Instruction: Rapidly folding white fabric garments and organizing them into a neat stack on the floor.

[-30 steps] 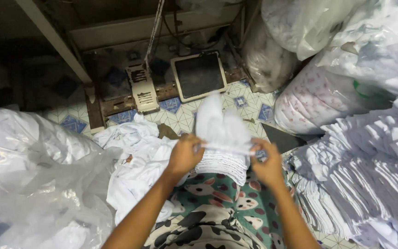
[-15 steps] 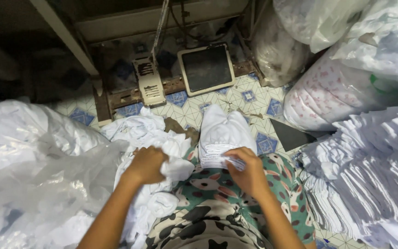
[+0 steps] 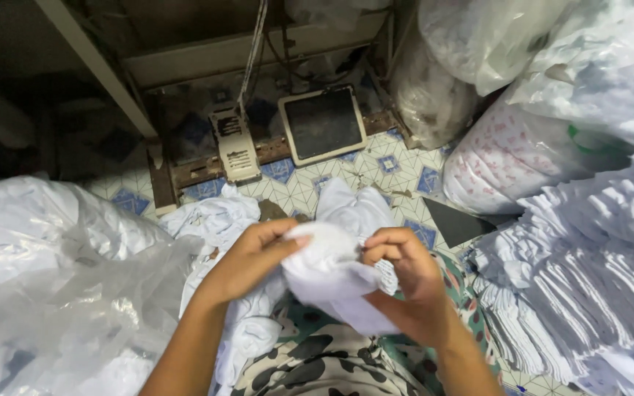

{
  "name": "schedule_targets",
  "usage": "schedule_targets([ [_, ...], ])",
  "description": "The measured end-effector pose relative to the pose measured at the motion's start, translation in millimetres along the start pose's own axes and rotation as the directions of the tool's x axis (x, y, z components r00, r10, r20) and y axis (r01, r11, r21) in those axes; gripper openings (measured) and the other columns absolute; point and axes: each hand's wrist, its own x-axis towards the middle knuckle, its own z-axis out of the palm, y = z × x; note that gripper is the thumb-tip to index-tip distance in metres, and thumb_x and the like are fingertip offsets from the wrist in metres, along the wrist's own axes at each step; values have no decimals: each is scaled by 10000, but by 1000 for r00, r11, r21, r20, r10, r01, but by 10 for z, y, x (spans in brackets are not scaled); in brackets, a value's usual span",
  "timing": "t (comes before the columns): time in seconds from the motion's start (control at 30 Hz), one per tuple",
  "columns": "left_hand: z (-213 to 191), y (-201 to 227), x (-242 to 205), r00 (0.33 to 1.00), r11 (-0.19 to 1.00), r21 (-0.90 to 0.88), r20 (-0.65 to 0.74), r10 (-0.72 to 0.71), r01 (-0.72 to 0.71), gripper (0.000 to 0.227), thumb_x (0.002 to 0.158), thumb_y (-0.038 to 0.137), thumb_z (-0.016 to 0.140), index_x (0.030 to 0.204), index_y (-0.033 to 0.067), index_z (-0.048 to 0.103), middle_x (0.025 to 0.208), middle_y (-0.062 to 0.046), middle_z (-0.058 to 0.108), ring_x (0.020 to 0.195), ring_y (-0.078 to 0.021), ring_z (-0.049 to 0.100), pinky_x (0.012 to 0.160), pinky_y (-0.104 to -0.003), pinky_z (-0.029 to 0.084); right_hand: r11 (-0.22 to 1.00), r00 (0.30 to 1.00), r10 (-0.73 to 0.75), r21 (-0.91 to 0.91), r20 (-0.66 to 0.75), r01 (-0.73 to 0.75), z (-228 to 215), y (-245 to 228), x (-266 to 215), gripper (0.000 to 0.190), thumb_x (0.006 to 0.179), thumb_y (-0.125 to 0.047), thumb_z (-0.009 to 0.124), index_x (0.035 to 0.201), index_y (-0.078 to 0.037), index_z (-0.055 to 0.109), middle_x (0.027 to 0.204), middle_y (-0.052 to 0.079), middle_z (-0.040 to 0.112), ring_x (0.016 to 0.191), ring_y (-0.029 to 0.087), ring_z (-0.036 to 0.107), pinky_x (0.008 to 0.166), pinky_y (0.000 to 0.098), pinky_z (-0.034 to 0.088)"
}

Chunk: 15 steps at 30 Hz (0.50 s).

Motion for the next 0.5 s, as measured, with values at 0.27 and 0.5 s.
schedule_targets([
  [0.27,450,549,29,759,783,190,460,462,-592,339,841,99,736,1153,-3,653,1111,-115,699,994,-276,639,956,-409,461,967,971,67,-255,231,-7,-274,-856,49,490,797,39,692,1281,-20,638,1233,97,745,961,161,725,831,273,580],
  [0.5,386,657,247,811,869,-227,315,493,-440,134,803,200,723,790,96,639,963,-55,690,787,-138,570,717,-285,468,951,989,-97,-283,108,124,-624,-867,95,140,679,-59,788,797,-80,716,825,19,679,968,213,565,1063,448,374],
])
